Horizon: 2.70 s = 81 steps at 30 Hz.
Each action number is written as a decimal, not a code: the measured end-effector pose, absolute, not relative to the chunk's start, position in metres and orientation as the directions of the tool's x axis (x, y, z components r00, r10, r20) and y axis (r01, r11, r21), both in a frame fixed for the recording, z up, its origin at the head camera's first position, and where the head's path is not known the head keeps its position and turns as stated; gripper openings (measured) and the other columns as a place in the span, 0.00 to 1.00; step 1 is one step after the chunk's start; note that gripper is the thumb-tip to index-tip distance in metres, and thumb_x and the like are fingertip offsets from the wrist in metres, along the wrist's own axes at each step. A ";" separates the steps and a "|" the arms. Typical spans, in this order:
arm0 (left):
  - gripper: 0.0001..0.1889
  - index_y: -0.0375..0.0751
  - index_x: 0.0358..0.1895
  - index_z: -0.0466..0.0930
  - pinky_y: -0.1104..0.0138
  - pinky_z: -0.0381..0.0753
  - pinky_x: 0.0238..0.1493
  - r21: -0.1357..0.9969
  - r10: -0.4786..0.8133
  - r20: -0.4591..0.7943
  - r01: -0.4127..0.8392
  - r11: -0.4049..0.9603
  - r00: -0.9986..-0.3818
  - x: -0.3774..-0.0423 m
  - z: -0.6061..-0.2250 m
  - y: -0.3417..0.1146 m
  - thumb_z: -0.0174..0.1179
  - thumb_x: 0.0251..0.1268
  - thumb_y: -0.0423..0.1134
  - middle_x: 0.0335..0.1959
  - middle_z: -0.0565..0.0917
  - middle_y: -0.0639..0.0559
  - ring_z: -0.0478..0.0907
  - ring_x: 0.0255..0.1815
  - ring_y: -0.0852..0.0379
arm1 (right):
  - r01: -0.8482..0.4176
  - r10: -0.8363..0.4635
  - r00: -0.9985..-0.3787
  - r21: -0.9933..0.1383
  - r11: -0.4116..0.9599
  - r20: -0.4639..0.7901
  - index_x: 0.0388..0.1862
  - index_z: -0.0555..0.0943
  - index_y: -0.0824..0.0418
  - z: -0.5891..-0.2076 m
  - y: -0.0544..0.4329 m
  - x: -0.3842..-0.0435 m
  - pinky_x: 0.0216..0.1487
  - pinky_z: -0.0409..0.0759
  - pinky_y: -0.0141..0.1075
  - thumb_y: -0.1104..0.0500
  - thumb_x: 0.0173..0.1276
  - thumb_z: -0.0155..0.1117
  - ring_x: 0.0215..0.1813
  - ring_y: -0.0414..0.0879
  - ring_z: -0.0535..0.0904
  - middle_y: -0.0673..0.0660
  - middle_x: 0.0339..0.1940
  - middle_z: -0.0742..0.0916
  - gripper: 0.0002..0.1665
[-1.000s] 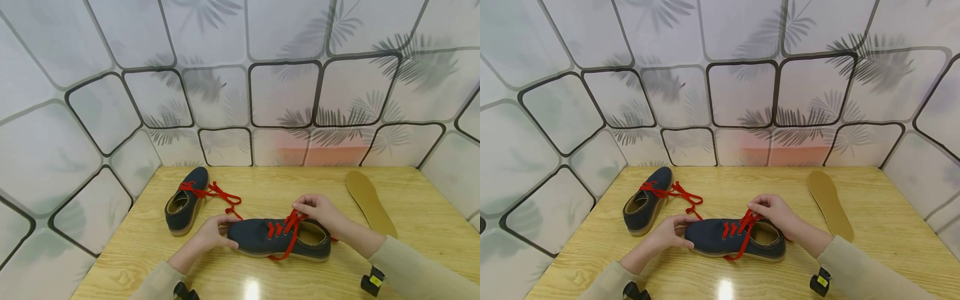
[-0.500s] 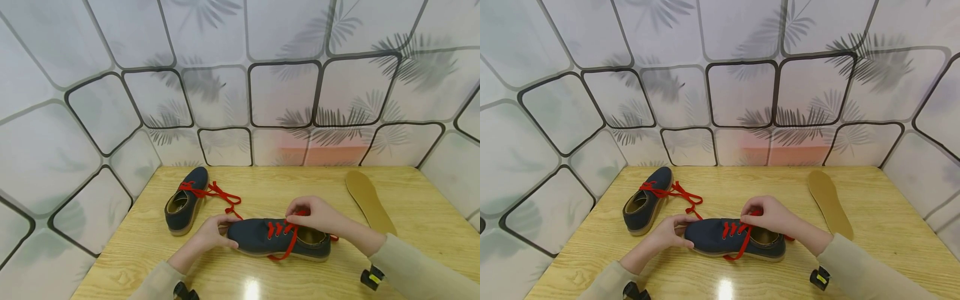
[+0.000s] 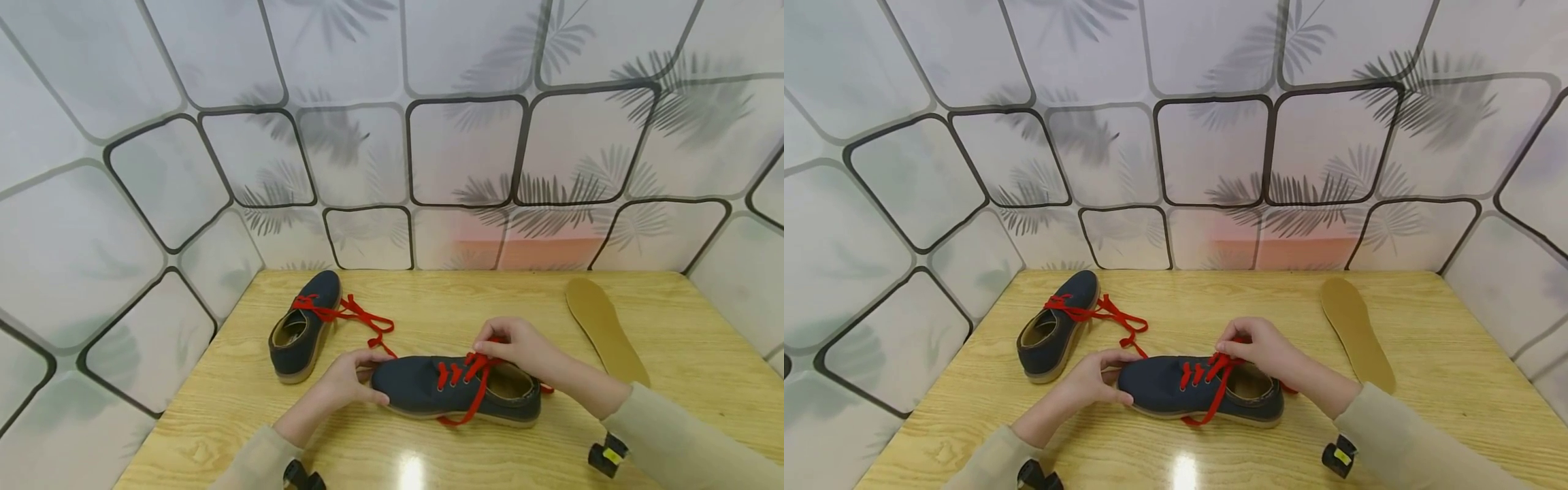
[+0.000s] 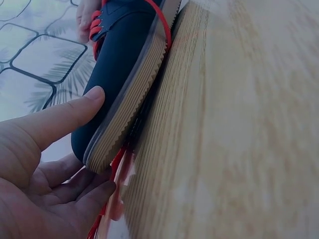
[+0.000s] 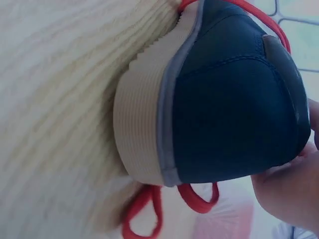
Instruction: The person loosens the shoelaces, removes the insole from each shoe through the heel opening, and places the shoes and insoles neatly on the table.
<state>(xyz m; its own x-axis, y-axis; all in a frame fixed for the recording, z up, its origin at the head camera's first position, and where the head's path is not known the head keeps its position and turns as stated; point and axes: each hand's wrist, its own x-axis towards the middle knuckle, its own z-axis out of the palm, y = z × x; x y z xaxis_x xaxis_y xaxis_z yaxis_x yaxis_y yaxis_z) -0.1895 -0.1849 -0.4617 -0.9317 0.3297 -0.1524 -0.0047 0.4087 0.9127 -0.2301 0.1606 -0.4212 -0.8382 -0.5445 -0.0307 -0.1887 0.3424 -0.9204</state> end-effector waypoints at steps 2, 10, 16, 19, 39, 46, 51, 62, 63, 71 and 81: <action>0.35 0.32 0.66 0.82 0.52 0.85 0.70 0.912 0.333 -0.148 0.001 0.410 -0.931 -0.190 -0.462 -0.185 0.81 0.51 0.24 0.65 0.84 0.37 0.80 0.69 0.36 | -0.068 -0.534 -0.842 -0.968 0.240 -0.073 0.42 0.83 0.66 -0.423 0.165 -0.232 0.44 0.88 0.32 0.60 0.82 0.63 0.38 0.38 0.82 0.48 0.34 0.86 0.09; 0.35 0.33 0.66 0.82 0.52 0.84 0.71 0.913 0.333 -0.155 -0.006 0.407 -0.930 -0.190 -0.461 -0.186 0.81 0.51 0.24 0.66 0.83 0.37 0.80 0.70 0.36 | 0.185 -0.499 -0.850 -0.983 0.016 -0.168 0.39 0.84 0.50 -0.424 0.174 -0.235 0.44 0.83 0.32 0.60 0.86 0.55 0.35 0.39 0.77 0.45 0.31 0.81 0.13; 0.34 0.32 0.66 0.82 0.52 0.83 0.72 0.913 0.342 -0.142 0.011 0.407 -0.929 -0.191 -0.460 -0.186 0.81 0.52 0.24 0.65 0.83 0.36 0.80 0.69 0.36 | 0.053 -0.515 -0.846 -0.982 0.182 -0.141 0.45 0.84 0.59 -0.417 0.173 -0.233 0.36 0.73 0.34 0.57 0.83 0.60 0.30 0.41 0.70 0.47 0.26 0.76 0.08; 0.34 0.32 0.66 0.82 0.52 0.83 0.72 0.914 0.344 -0.142 0.010 0.406 -0.928 -0.190 -0.460 -0.187 0.81 0.52 0.24 0.65 0.83 0.36 0.80 0.69 0.36 | -0.062 -0.529 -0.841 -0.950 0.306 -0.115 0.50 0.83 0.68 -0.414 0.169 -0.231 0.37 0.77 0.33 0.56 0.80 0.64 0.34 0.41 0.74 0.48 0.30 0.81 0.15; 0.34 0.34 0.66 0.82 0.52 0.84 0.71 0.901 0.342 -0.137 0.026 0.432 -0.930 -0.193 -0.463 -0.186 0.81 0.51 0.24 0.65 0.84 0.37 0.79 0.70 0.36 | -0.310 -0.597 -0.801 -0.827 0.469 -0.038 0.42 0.84 0.66 -0.412 0.166 -0.234 0.34 0.80 0.29 0.61 0.79 0.66 0.33 0.37 0.78 0.50 0.31 0.85 0.08; 0.35 0.35 0.66 0.82 0.51 0.84 0.71 0.902 0.322 -0.167 -0.012 0.432 -0.932 -0.190 -0.460 -0.185 0.82 0.51 0.25 0.66 0.83 0.38 0.79 0.71 0.36 | -0.061 -0.556 -0.816 -0.935 0.350 -0.156 0.51 0.80 0.72 -0.414 0.175 -0.237 0.42 0.87 0.30 0.58 0.84 0.59 0.39 0.39 0.82 0.50 0.37 0.85 0.15; 0.34 0.34 0.66 0.82 0.52 0.84 0.71 0.910 0.338 -0.153 0.001 0.414 -0.929 -0.191 -0.458 -0.185 0.81 0.52 0.25 0.66 0.83 0.37 0.79 0.70 0.37 | 0.005 -0.563 -0.812 -0.966 0.260 -0.156 0.51 0.81 0.70 -0.416 0.181 -0.238 0.43 0.87 0.30 0.59 0.84 0.57 0.39 0.38 0.83 0.47 0.37 0.85 0.14; 0.34 0.32 0.66 0.82 0.52 0.84 0.71 0.908 0.340 -0.142 0.015 0.420 -0.930 -0.192 -0.460 -0.184 0.82 0.51 0.24 0.65 0.83 0.37 0.79 0.70 0.36 | 0.243 -0.517 -0.832 -0.970 -0.011 -0.202 0.42 0.86 0.55 -0.419 0.186 -0.240 0.41 0.87 0.26 0.60 0.85 0.56 0.34 0.34 0.83 0.45 0.31 0.88 0.12; 0.34 0.32 0.65 0.82 0.52 0.84 0.71 0.907 0.344 -0.136 0.023 0.421 -0.929 -0.193 -0.460 -0.184 0.82 0.51 0.24 0.65 0.83 0.37 0.80 0.70 0.36 | 0.255 -0.519 -0.831 -0.966 -0.037 -0.199 0.41 0.86 0.54 -0.419 0.187 -0.240 0.41 0.87 0.25 0.60 0.85 0.56 0.34 0.34 0.83 0.45 0.31 0.88 0.13; 0.34 0.31 0.65 0.82 0.52 0.84 0.70 0.911 0.354 -0.128 0.032 0.412 -0.926 -0.191 -0.464 -0.187 0.82 0.51 0.25 0.64 0.84 0.36 0.81 0.68 0.37 | 0.221 -0.583 -0.798 -0.974 -0.052 -0.150 0.41 0.86 0.53 -0.425 0.193 -0.238 0.44 0.89 0.27 0.62 0.85 0.53 0.37 0.35 0.86 0.45 0.34 0.89 0.15; 0.34 0.32 0.65 0.82 0.51 0.84 0.71 0.908 0.354 -0.136 0.026 0.418 -0.925 -0.190 -0.461 -0.186 0.82 0.51 0.25 0.64 0.84 0.36 0.80 0.68 0.36 | -0.017 -0.586 -0.802 -0.977 0.212 -0.114 0.49 0.83 0.59 -0.413 0.183 -0.233 0.44 0.88 0.32 0.58 0.82 0.57 0.38 0.40 0.83 0.45 0.39 0.87 0.09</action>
